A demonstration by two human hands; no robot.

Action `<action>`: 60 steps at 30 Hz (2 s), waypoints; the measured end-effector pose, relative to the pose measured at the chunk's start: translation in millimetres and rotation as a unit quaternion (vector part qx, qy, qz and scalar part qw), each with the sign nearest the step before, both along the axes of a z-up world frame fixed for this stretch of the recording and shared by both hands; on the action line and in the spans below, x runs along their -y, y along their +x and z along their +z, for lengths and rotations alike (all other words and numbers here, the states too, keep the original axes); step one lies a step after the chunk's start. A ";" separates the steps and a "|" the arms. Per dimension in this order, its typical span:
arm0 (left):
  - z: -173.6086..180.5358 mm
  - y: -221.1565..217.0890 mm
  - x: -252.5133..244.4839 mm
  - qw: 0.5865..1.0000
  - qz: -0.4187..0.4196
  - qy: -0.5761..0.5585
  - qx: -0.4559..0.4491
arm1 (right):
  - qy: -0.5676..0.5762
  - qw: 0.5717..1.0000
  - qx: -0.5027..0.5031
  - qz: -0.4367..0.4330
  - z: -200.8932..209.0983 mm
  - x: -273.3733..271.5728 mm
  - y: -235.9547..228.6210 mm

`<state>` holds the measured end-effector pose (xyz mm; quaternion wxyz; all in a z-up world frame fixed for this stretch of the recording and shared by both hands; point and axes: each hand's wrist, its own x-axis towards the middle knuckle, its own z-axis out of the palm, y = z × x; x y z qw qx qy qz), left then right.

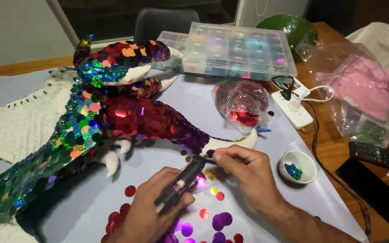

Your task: Applying sequins to a dragon-shaped leather object using a hot glue gun

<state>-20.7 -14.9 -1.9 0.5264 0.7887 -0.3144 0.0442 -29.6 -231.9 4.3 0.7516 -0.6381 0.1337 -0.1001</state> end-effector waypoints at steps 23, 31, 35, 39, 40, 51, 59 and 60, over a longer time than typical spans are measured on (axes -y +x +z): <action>-0.3 -1.6 -2.0 0.997 0.011 0.062 -0.052 | 0.064 0.997 0.033 0.036 -4.3 0.2 -3.7; -3.1 -0.1 -2.7 0.997 0.007 0.077 -0.016 | 0.067 0.997 0.019 0.020 -4.1 -0.4 -2.6; -2.6 0.1 -2.7 0.997 -0.003 0.078 -0.019 | 0.067 0.997 0.019 0.020 -3.7 0.7 -2.1; -2.3 -0.6 -2.9 0.996 -0.008 0.082 -0.035 | 0.064 0.997 0.026 0.021 -2.6 0.3 -1.2; -2.2 -0.2 -2.9 0.996 -0.012 0.084 -0.037 | 0.064 0.997 0.040 0.025 -0.9 0.0 -0.8; 1.0 1.7 -5.5 0.990 0.034 0.085 -0.104 | -0.395 0.870 0.295 -0.017 -9.1 24.7 36.7; 5.6 0.6 -2.7 0.996 0.040 0.037 -0.066 | -0.419 0.862 0.283 -0.031 -16.4 23.0 45.3; 5.2 1.2 -3.5 0.993 0.055 0.061 -0.090 | -0.425 0.859 0.283 -0.028 -17.0 23.6 45.0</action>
